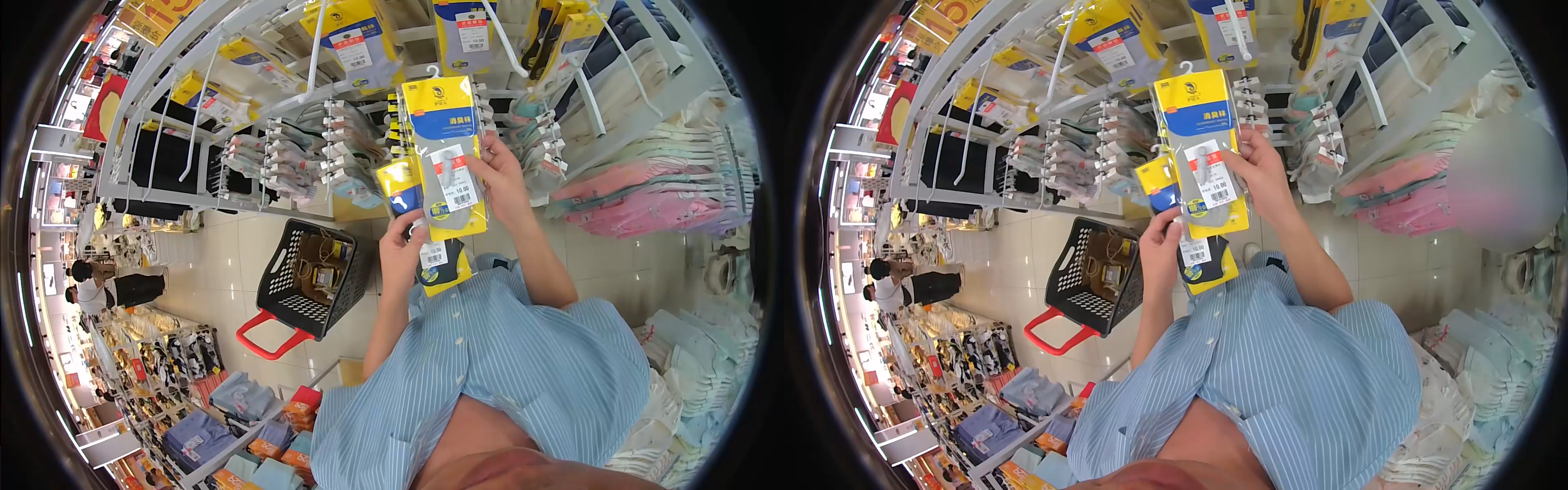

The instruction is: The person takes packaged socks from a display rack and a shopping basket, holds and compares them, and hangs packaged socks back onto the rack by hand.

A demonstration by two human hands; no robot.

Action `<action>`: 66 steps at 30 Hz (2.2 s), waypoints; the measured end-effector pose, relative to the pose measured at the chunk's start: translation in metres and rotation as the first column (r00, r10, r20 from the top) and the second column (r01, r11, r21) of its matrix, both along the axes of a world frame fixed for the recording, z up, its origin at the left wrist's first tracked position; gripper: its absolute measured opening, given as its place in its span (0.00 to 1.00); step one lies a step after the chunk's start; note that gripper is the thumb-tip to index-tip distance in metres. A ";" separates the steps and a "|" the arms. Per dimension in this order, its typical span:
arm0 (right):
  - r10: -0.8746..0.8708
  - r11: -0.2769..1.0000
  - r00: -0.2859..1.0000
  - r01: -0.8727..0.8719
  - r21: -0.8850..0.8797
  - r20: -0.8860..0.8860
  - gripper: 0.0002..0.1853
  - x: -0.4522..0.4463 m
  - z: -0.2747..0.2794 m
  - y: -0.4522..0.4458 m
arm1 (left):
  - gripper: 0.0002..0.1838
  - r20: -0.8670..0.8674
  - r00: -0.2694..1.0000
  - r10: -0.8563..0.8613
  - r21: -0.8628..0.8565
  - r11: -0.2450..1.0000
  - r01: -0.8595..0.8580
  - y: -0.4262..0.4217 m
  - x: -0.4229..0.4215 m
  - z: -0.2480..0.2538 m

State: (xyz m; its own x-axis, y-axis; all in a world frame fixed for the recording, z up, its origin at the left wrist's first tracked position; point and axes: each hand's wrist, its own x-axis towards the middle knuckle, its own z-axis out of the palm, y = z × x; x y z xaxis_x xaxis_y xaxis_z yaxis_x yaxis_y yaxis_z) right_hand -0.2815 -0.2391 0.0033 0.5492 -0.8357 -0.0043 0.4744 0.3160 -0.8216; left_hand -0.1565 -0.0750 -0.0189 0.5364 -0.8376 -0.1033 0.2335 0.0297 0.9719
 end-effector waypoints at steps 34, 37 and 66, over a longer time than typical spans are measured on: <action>0.067 0.942 0.997 -0.047 -0.334 0.049 0.16 0.070 0.066 -0.046 | 0.11 -0.147 0.950 0.277 0.014 0.961 -0.278 0.048 0.015 -0.008; 0.053 0.952 0.997 -0.034 -0.304 0.054 0.16 0.072 0.060 -0.048 | 0.10 -0.174 0.937 0.301 0.004 0.952 -0.305 0.050 0.017 -0.007; 0.084 0.995 0.993 -0.079 0.061 -0.080 0.17 -0.001 -0.025 0.012 | 0.12 0.041 0.998 0.052 0.155 0.986 -0.058 0.012 -0.003 -0.012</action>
